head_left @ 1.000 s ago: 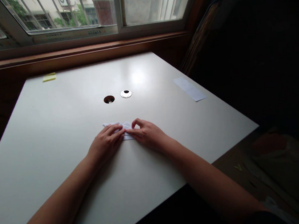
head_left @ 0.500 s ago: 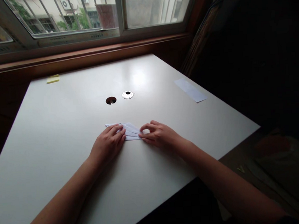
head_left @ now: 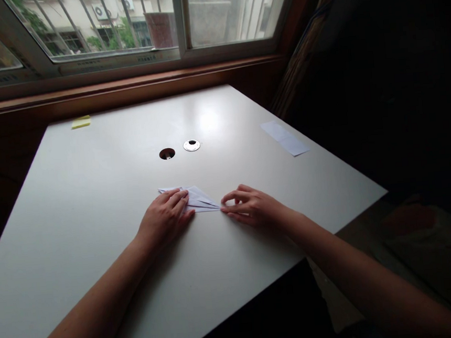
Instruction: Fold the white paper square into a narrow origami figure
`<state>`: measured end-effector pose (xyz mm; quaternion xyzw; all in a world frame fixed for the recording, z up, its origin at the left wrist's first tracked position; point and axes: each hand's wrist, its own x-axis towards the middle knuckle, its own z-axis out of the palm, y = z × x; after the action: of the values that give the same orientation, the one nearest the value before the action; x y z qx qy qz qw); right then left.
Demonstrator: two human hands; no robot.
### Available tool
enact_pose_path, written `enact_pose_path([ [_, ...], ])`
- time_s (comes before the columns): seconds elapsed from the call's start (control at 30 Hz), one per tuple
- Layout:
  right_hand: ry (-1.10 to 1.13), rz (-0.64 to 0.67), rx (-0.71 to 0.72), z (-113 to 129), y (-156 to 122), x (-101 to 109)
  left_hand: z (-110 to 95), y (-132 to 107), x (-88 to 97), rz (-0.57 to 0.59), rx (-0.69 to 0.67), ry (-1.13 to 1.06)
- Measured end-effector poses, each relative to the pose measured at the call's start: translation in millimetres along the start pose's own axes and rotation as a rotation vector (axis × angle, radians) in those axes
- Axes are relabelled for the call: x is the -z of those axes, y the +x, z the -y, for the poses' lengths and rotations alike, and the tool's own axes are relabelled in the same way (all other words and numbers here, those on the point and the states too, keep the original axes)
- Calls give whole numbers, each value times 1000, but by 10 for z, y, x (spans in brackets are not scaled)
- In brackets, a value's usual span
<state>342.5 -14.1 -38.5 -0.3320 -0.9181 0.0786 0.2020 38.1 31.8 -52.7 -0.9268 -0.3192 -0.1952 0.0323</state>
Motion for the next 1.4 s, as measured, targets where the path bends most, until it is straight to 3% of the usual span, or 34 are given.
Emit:
enact_pose_path([
  [0.23, -55, -10, -82, -41, 56, -143, 2, 1, -20, 14, -13, -35],
  [0.47, -200, 60, -11, 18, 224, -160, -16, -16, -27, 12, -17, -12],
  [0.77, -262, 54, 43, 54, 196, -130, -21, -15, -33, 51, -109, -4],
  [1.1, -248, -31, -61, 155, 415, -267, 71, -27, -29, -35, -74, -69],
  [1.4, -423, 106, -26, 188, 624, -203, 120, -35, -62, -75, -16, -74],
])
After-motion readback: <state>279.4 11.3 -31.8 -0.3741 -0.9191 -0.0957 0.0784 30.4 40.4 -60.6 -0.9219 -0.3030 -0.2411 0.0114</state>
